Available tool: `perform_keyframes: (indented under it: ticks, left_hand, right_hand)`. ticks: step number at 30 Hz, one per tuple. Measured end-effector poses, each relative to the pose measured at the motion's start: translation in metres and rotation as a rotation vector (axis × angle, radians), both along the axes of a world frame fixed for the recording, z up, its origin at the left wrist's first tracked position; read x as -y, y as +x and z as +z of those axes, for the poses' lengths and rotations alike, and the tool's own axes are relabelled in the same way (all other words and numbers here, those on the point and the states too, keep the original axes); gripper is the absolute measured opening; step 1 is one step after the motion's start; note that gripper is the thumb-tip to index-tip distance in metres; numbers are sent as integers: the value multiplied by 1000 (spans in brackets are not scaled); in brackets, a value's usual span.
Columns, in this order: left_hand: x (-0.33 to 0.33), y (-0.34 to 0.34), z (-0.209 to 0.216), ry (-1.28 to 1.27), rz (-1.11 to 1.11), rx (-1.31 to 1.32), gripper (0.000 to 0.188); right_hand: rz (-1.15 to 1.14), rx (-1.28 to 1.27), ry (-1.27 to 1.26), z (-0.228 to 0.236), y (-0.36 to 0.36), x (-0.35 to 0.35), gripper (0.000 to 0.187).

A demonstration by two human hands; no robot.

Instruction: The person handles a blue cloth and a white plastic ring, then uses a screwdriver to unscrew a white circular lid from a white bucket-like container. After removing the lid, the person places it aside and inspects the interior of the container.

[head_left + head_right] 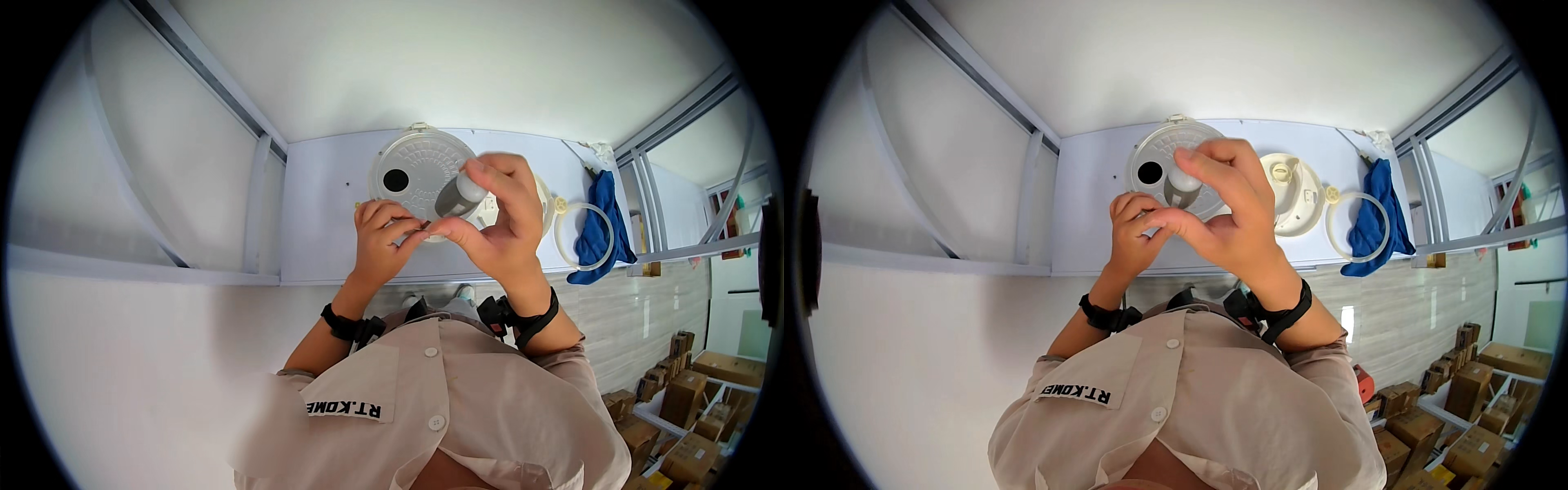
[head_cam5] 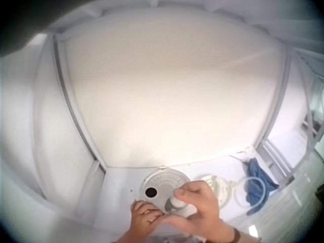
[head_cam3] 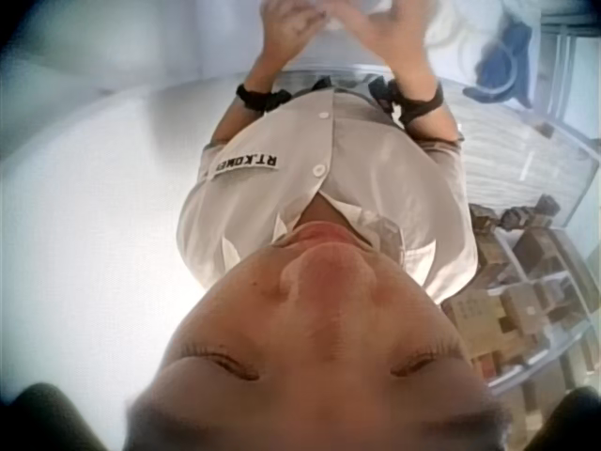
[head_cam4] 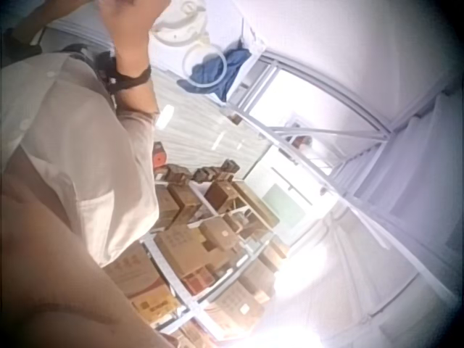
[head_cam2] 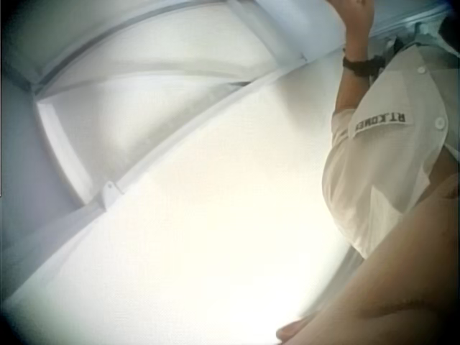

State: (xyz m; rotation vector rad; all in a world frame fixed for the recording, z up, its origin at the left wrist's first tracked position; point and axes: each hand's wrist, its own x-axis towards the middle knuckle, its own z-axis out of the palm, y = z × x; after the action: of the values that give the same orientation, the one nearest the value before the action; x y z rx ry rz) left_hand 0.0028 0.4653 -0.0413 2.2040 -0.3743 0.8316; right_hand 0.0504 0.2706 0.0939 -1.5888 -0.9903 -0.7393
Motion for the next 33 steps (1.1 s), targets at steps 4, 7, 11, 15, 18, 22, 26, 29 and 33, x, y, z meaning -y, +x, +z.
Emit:
perform_keyframes:
  ticks: [4, 7, 11, 15, 18, 22, 26, 29, 33]
  left_hand:
    - [0, 1, -2, 2, 4, -1, 16]
    - [-2, 0, -2, 17, 4, -24, 16]
    - [-4, -1, 2, 19, -23, -37, 19]
    - [-2, 0, 5, 13, -22, -18, 18]
    - [-2, 1, 3, 2, -21, -15, 16]
    - [-2, 2, 1, -12, -29, -21, 14]
    - [-6, 1, 0, -15, -41, -17, 14]
    - [-4, 1, 6, -3, -49, -18, 16]
    - [-4, 1, 6, -1, -36, -35, 16]
  right_hand:
    - [30, 25, -11, -2, -4, -1, 58]
    - [147, -38, -96, 13, -1, 5, 48]
    - [304, -358, -58, 15, -5, 12, 42]
    - [309, -360, 1, 15, -4, 15, 45]
    - [210, -102, -119, 16, 5, 19, 48]
    - [87, -47, -9, 1, -1, 17, 42]
    - [83, -106, -14, 3, -4, 15, 43]
    - [230, -355, 151, 1, -12, 9, 39]
    - [244, -120, 140, 2, -3, 3, 36]
